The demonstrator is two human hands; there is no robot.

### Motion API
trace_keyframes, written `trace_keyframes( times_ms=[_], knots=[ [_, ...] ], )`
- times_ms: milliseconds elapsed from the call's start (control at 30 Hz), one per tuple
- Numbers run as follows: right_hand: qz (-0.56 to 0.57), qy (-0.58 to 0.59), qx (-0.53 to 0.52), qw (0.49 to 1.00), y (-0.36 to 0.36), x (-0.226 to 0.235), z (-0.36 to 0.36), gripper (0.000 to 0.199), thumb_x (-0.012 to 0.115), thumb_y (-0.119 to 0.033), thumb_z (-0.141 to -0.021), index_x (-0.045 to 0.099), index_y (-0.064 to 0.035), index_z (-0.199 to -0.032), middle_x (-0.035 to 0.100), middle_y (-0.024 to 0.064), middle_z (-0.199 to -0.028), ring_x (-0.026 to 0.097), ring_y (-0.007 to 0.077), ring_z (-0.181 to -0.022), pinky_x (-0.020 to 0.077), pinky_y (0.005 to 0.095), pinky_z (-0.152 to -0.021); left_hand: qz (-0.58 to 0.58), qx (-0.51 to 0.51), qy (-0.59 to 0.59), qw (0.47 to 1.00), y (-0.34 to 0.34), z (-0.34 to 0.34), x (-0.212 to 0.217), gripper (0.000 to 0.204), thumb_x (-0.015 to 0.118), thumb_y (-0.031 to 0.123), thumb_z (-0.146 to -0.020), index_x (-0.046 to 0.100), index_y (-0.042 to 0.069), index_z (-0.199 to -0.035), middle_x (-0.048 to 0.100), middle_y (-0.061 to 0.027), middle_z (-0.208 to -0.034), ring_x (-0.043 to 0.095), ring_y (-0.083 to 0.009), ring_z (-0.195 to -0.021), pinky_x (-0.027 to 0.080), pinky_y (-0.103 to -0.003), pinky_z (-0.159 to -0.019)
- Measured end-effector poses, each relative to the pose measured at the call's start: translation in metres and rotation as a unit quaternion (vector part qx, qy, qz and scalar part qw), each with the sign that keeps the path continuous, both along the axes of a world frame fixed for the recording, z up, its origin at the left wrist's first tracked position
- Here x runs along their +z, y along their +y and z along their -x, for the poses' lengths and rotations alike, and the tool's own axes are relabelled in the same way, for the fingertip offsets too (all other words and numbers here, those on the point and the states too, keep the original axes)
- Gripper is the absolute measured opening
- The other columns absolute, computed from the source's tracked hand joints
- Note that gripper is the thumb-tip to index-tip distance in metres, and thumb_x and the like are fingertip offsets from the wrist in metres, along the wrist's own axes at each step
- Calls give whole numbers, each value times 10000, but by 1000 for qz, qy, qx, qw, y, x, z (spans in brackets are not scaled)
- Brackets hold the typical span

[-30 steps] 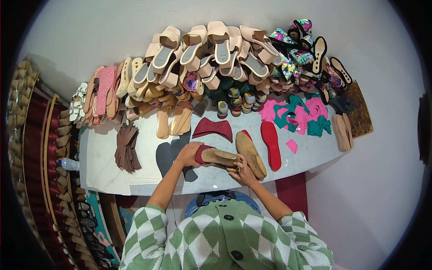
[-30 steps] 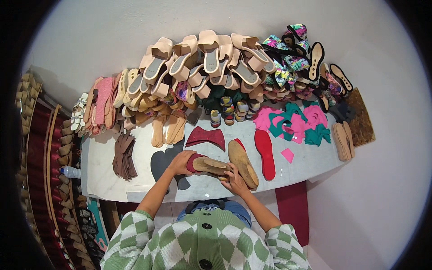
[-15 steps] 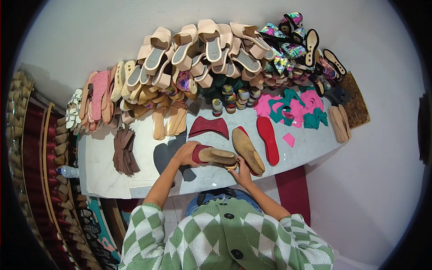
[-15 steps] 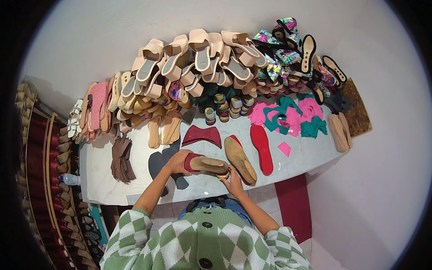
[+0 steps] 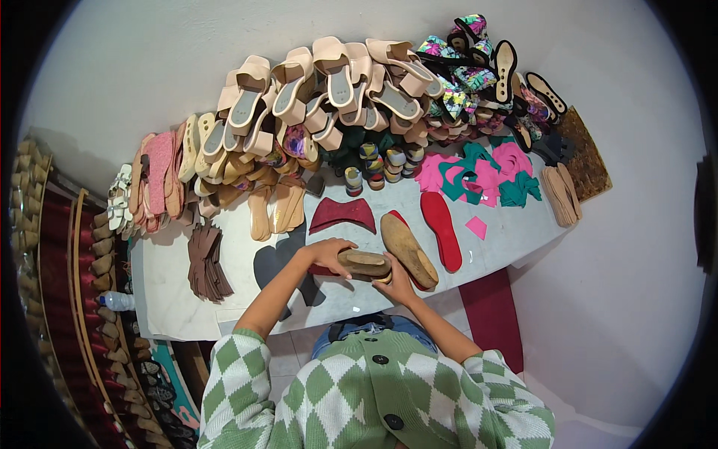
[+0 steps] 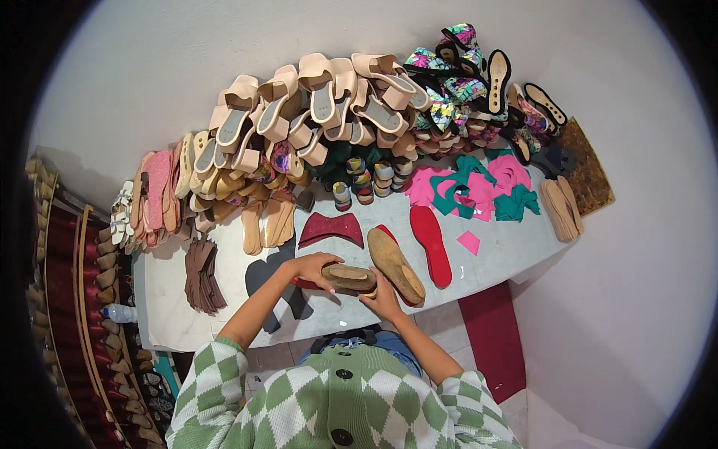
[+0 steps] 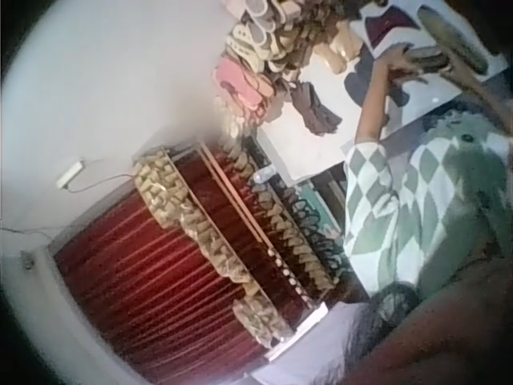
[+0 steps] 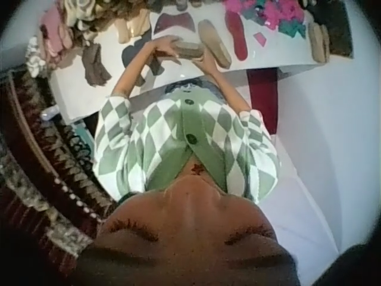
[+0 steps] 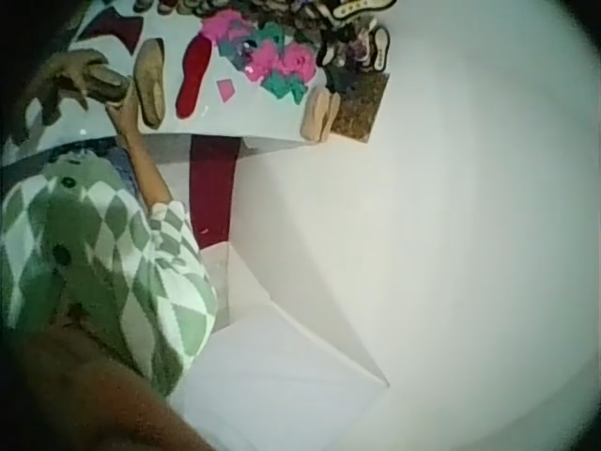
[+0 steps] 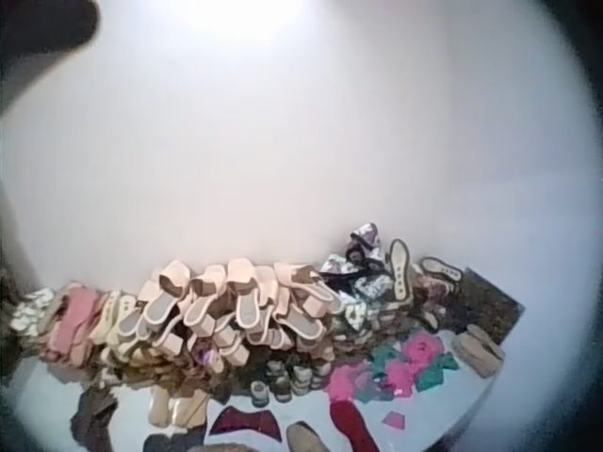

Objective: Assembling shoe uppers onto lasts and organizing shoe components on a work table.

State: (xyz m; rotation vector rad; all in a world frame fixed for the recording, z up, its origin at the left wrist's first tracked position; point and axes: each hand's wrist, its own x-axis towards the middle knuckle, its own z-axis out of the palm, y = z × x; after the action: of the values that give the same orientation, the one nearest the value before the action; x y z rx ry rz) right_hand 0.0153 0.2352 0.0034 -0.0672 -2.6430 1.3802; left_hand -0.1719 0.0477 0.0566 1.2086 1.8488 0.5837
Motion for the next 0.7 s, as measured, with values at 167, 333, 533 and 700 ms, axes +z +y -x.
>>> trace_keyframes(
  times_ms=[167,333,533,700],
  knots=[
    [57,-32,-18,998,0,-4,6,811,775,-205,-632,311,-40,-1277,488,219,-1161,499,346,-1080,409,387,-899,26,-57,-30,998,17,4,-1,901,759,478,-563,408,47,-1273,479,-196,-1213,444,-327,-1140,342,-396,-972],
    [48,-22,-41,998,-4,-4,7,796,777,-199,-623,329,-50,-1263,498,211,-1131,510,343,-1050,418,393,-877,32,-10,-160,987,18,14,-20,874,696,549,-636,409,28,-1276,462,-189,-1257,428,-271,-1179,324,-362,-993],
    [60,-41,-36,997,-3,3,0,781,772,-176,-606,341,-44,-1245,478,198,-1157,469,340,-1096,383,387,-921,176,76,-350,917,42,28,-39,937,234,776,-762,479,3,-1231,479,-135,-1247,451,-213,-1140,331,-329,-965],
    [8,-20,-48,999,0,1,-18,677,731,-125,-652,363,-43,-1214,475,178,-1141,459,337,-1090,379,380,-919,175,13,-264,948,74,26,-53,840,327,747,-770,593,25,-1110,584,-111,-1099,538,-207,-991,381,-325,-885]
  ],
)
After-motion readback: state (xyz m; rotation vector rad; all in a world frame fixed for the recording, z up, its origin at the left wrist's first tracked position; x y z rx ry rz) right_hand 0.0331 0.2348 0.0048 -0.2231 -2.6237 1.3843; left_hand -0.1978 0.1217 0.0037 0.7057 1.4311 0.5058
